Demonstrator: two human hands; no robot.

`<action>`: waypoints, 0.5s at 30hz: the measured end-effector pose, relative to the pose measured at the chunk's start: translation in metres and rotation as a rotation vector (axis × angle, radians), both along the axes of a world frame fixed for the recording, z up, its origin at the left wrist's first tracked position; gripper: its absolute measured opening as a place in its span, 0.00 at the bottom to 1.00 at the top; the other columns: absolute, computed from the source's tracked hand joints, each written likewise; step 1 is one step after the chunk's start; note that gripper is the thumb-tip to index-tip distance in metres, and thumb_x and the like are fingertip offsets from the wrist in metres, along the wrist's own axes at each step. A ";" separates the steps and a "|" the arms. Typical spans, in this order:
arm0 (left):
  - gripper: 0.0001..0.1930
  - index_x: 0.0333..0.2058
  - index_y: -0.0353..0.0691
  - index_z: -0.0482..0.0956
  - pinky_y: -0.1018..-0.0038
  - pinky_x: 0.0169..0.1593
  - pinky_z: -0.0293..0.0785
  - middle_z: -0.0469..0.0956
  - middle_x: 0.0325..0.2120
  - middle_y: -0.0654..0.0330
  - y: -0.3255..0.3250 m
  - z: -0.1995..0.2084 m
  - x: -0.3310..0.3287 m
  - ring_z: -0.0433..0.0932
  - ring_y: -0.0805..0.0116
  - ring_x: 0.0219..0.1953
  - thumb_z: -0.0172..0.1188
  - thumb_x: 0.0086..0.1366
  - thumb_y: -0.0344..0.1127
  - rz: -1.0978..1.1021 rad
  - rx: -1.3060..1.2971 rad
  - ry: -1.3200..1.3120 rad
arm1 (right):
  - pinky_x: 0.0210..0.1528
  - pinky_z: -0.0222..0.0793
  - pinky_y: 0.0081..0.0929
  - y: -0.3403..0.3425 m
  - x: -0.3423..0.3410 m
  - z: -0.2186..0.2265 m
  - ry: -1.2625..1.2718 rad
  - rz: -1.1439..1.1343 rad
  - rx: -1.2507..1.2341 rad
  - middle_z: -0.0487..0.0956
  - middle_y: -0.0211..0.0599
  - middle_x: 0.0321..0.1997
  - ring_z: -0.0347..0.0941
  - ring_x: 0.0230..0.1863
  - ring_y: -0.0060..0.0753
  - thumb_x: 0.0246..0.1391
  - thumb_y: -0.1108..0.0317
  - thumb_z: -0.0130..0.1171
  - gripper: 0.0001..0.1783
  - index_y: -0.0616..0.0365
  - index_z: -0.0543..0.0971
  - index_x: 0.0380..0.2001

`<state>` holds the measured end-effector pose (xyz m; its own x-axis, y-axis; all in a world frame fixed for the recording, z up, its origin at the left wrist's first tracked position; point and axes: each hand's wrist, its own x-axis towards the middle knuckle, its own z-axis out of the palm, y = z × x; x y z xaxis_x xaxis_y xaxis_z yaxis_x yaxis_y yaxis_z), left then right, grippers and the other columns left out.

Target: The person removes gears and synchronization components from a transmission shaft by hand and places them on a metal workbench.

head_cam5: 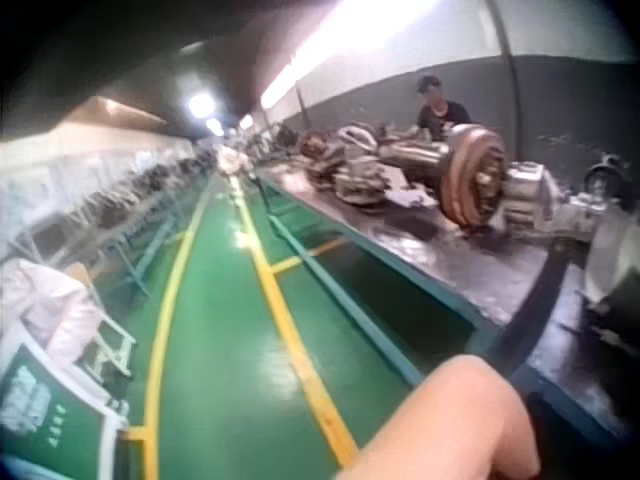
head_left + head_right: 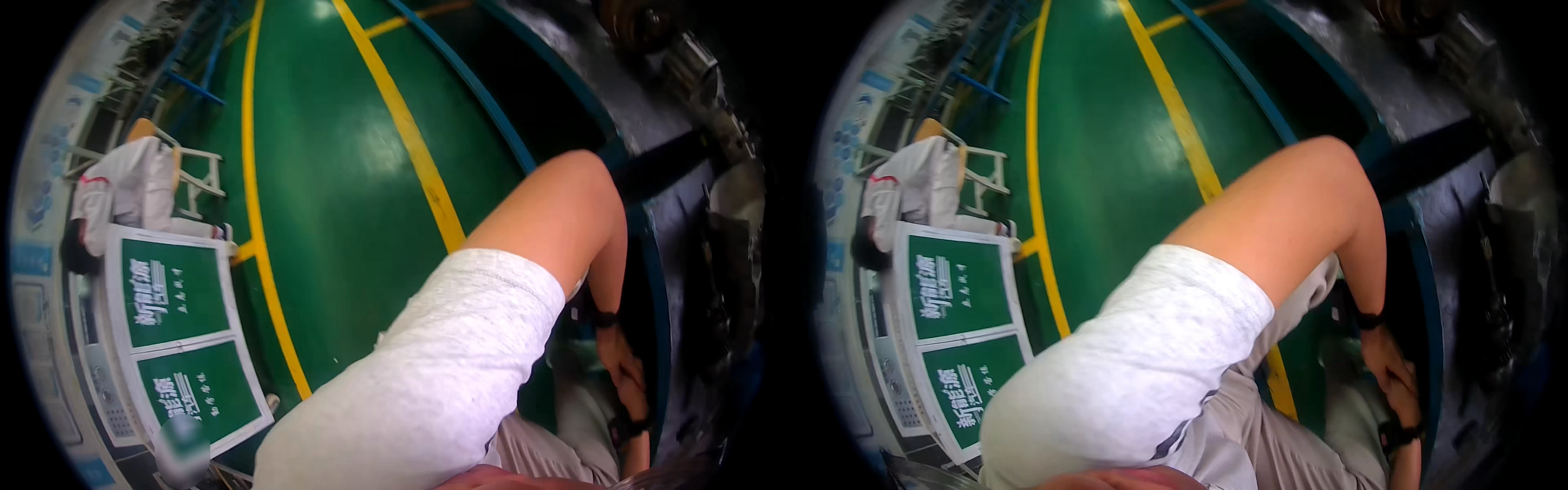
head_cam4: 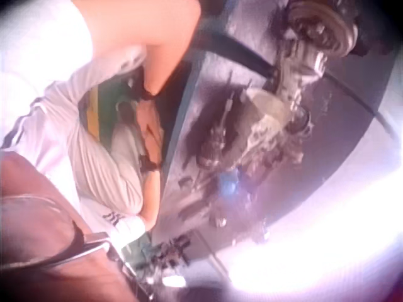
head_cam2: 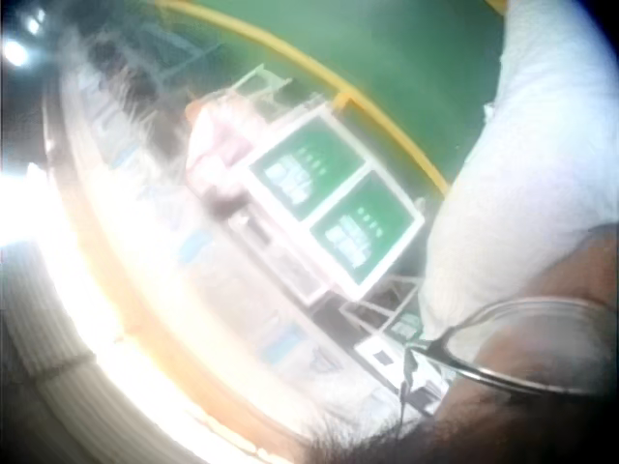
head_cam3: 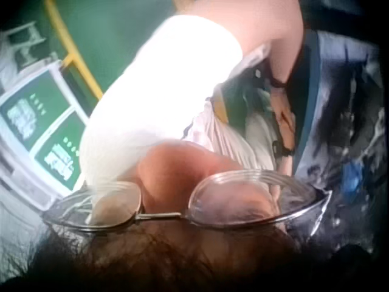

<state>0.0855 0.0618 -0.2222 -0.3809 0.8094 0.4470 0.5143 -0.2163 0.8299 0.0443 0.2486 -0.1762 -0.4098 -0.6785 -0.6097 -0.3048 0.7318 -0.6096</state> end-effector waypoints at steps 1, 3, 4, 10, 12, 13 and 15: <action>0.42 0.79 0.31 0.51 0.57 0.76 0.61 0.61 0.75 0.35 0.009 -0.007 -0.001 0.64 0.43 0.75 0.57 0.80 0.51 -0.015 0.008 0.001 | 0.55 0.77 0.39 0.013 0.001 0.010 0.020 -0.027 0.031 0.83 0.51 0.50 0.81 0.55 0.44 0.60 0.73 0.60 0.16 0.68 0.82 0.50; 0.43 0.79 0.31 0.51 0.56 0.77 0.60 0.60 0.76 0.35 0.002 -0.012 -0.003 0.63 0.43 0.76 0.57 0.79 0.52 -0.013 -0.028 -0.007 | 0.55 0.77 0.39 0.016 0.005 0.021 0.043 -0.019 0.050 0.83 0.51 0.50 0.81 0.55 0.44 0.60 0.73 0.61 0.16 0.68 0.82 0.50; 0.43 0.79 0.32 0.50 0.56 0.77 0.60 0.59 0.76 0.35 0.004 -0.013 0.000 0.62 0.43 0.76 0.57 0.78 0.52 -0.015 -0.024 0.002 | 0.54 0.77 0.39 0.023 0.008 0.031 0.049 -0.013 0.075 0.83 0.51 0.49 0.81 0.54 0.44 0.60 0.72 0.61 0.16 0.67 0.82 0.50; 0.47 0.79 0.32 0.49 0.56 0.78 0.58 0.57 0.77 0.35 0.018 -0.009 0.012 0.59 0.42 0.78 0.59 0.76 0.55 -0.040 -0.067 -0.072 | 0.53 0.77 0.39 0.021 0.013 0.025 0.040 0.001 0.061 0.84 0.51 0.47 0.82 0.52 0.45 0.60 0.70 0.62 0.15 0.66 0.83 0.48; 0.48 0.79 0.32 0.49 0.56 0.78 0.57 0.56 0.77 0.35 0.005 -0.006 -0.017 0.58 0.42 0.78 0.60 0.75 0.56 -0.054 -0.084 -0.059 | 0.53 0.77 0.39 0.016 -0.012 0.029 0.101 -0.022 0.026 0.84 0.51 0.47 0.82 0.52 0.45 0.60 0.69 0.63 0.15 0.66 0.84 0.48; 0.48 0.80 0.32 0.49 0.56 0.78 0.57 0.55 0.78 0.35 0.013 -0.010 0.001 0.58 0.42 0.78 0.60 0.75 0.56 -0.075 -0.112 -0.116 | 0.53 0.78 0.39 0.034 0.005 0.023 0.078 -0.019 0.052 0.84 0.51 0.47 0.82 0.51 0.45 0.60 0.69 0.63 0.15 0.66 0.84 0.48; 0.49 0.80 0.32 0.48 0.55 0.78 0.57 0.54 0.78 0.35 0.005 -0.005 -0.006 0.57 0.42 0.79 0.61 0.74 0.57 -0.070 -0.288 -0.163 | 0.52 0.78 0.39 0.020 -0.004 0.005 0.088 -0.001 -0.043 0.85 0.51 0.46 0.83 0.51 0.46 0.60 0.68 0.63 0.15 0.65 0.84 0.47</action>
